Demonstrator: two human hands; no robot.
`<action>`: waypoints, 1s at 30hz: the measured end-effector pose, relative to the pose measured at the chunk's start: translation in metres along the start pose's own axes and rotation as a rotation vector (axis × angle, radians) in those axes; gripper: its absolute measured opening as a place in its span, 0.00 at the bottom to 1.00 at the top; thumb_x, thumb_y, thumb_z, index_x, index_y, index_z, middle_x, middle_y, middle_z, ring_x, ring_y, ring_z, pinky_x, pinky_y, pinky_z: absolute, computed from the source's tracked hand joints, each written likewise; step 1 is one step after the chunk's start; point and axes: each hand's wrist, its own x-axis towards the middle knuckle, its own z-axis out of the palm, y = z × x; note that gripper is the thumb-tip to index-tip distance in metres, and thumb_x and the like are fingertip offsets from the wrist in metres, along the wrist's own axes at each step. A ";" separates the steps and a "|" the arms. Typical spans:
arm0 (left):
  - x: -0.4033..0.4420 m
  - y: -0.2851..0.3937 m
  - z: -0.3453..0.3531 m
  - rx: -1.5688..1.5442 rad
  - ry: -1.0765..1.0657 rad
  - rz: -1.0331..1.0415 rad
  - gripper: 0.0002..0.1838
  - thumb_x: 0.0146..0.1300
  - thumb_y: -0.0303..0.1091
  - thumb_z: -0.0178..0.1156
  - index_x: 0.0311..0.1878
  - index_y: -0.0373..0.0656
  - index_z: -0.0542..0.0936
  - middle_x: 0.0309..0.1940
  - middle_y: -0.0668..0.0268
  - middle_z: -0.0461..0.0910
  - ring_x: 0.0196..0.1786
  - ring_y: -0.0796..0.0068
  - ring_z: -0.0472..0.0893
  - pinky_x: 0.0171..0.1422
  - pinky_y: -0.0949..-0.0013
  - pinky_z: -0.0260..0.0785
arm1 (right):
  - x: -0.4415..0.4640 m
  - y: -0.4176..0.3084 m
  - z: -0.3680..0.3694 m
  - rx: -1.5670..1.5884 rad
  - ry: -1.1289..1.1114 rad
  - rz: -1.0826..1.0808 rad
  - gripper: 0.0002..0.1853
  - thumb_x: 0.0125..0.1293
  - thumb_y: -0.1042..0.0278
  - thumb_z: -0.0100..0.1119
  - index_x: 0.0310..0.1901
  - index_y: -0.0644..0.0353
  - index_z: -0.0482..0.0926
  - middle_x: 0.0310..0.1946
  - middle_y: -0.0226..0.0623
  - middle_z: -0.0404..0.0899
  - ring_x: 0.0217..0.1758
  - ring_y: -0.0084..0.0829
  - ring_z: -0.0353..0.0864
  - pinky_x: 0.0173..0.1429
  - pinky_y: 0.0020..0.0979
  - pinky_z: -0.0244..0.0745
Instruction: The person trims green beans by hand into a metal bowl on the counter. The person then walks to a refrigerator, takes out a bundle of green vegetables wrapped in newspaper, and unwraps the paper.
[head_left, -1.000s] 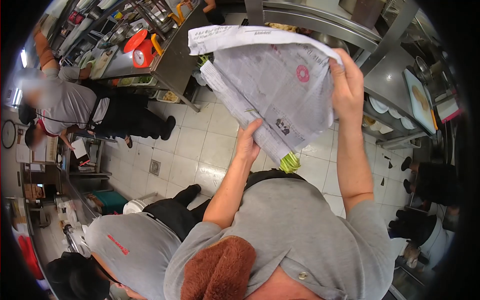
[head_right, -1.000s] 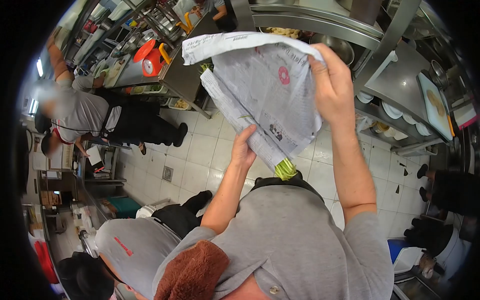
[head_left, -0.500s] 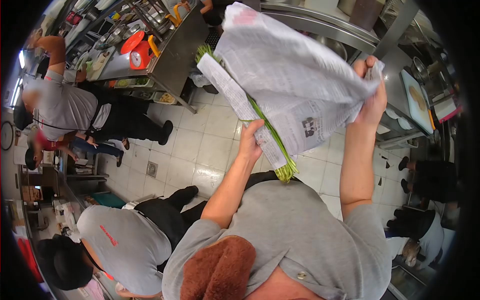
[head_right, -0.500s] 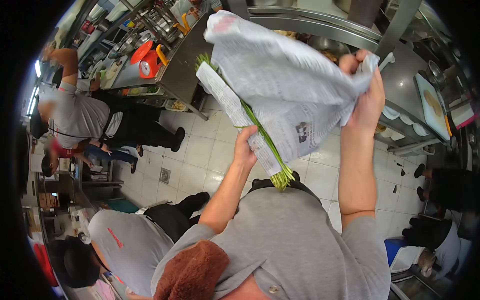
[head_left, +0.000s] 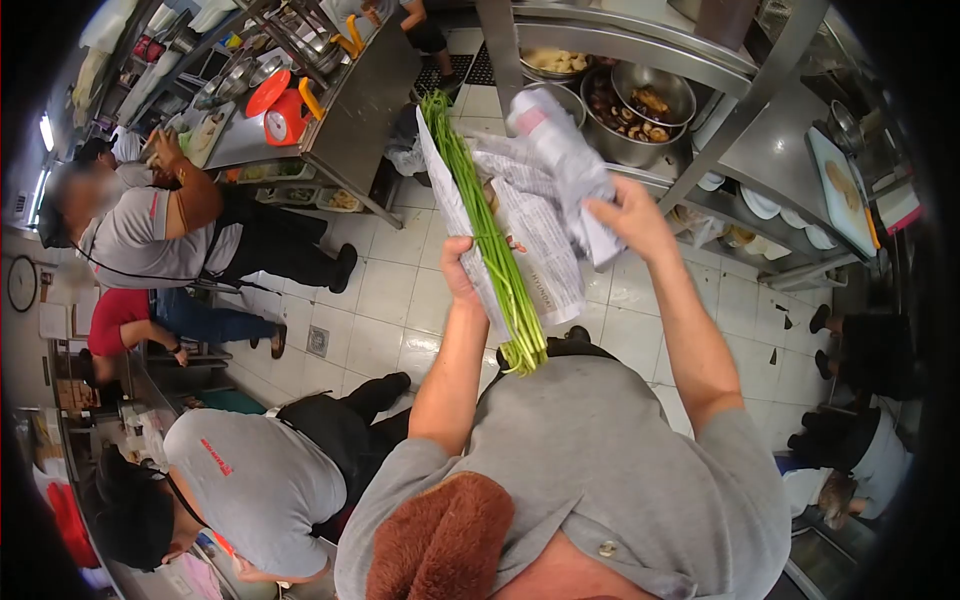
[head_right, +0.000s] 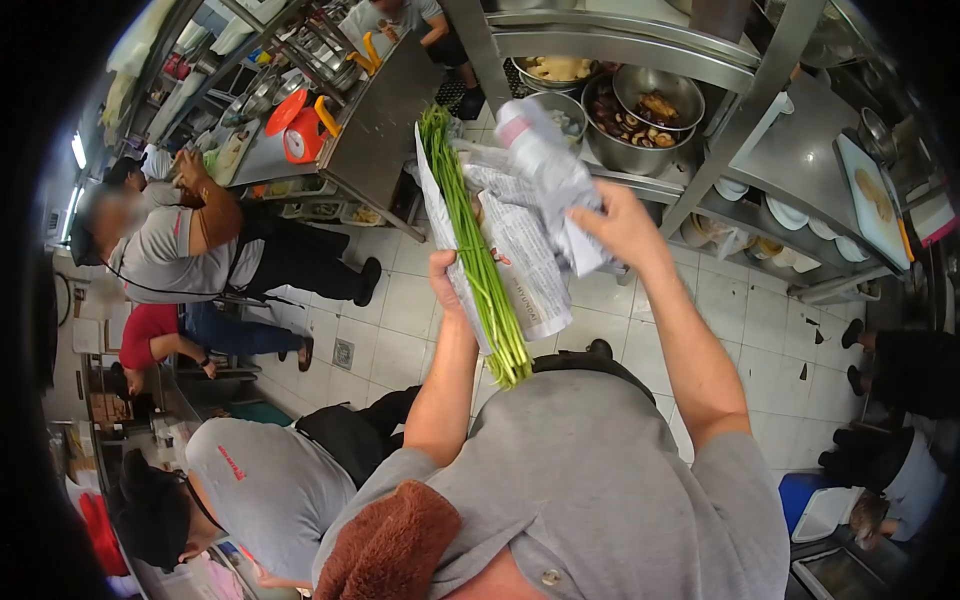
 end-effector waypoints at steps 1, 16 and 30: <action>-0.001 0.000 0.001 0.001 0.015 0.022 0.40 0.46 0.41 0.57 0.66 0.39 0.65 0.58 0.59 0.74 0.43 0.60 0.82 0.46 0.51 0.79 | 0.002 -0.004 -0.006 0.062 0.060 -0.015 0.13 0.62 0.72 0.61 0.48 0.68 0.78 0.37 0.30 0.83 0.35 0.16 0.78 0.42 0.24 0.75; -0.002 0.008 -0.014 0.009 -0.058 -0.131 0.35 0.44 0.42 0.55 0.58 0.36 0.72 0.46 0.56 0.80 0.36 0.58 0.83 0.44 0.48 0.77 | 0.000 -0.043 -0.017 0.099 0.306 -0.334 0.12 0.66 0.66 0.58 0.44 0.67 0.79 0.31 0.26 0.80 0.31 0.14 0.74 0.36 0.20 0.68; -0.028 0.051 -0.048 0.095 0.262 -0.027 0.21 0.58 0.33 0.60 0.52 0.31 0.74 0.41 0.53 0.81 0.40 0.61 0.84 0.50 0.60 0.79 | 0.041 0.018 0.153 -0.672 -0.154 -0.396 0.08 0.53 0.69 0.62 0.29 0.67 0.79 0.29 0.53 0.79 0.35 0.56 0.78 0.39 0.49 0.71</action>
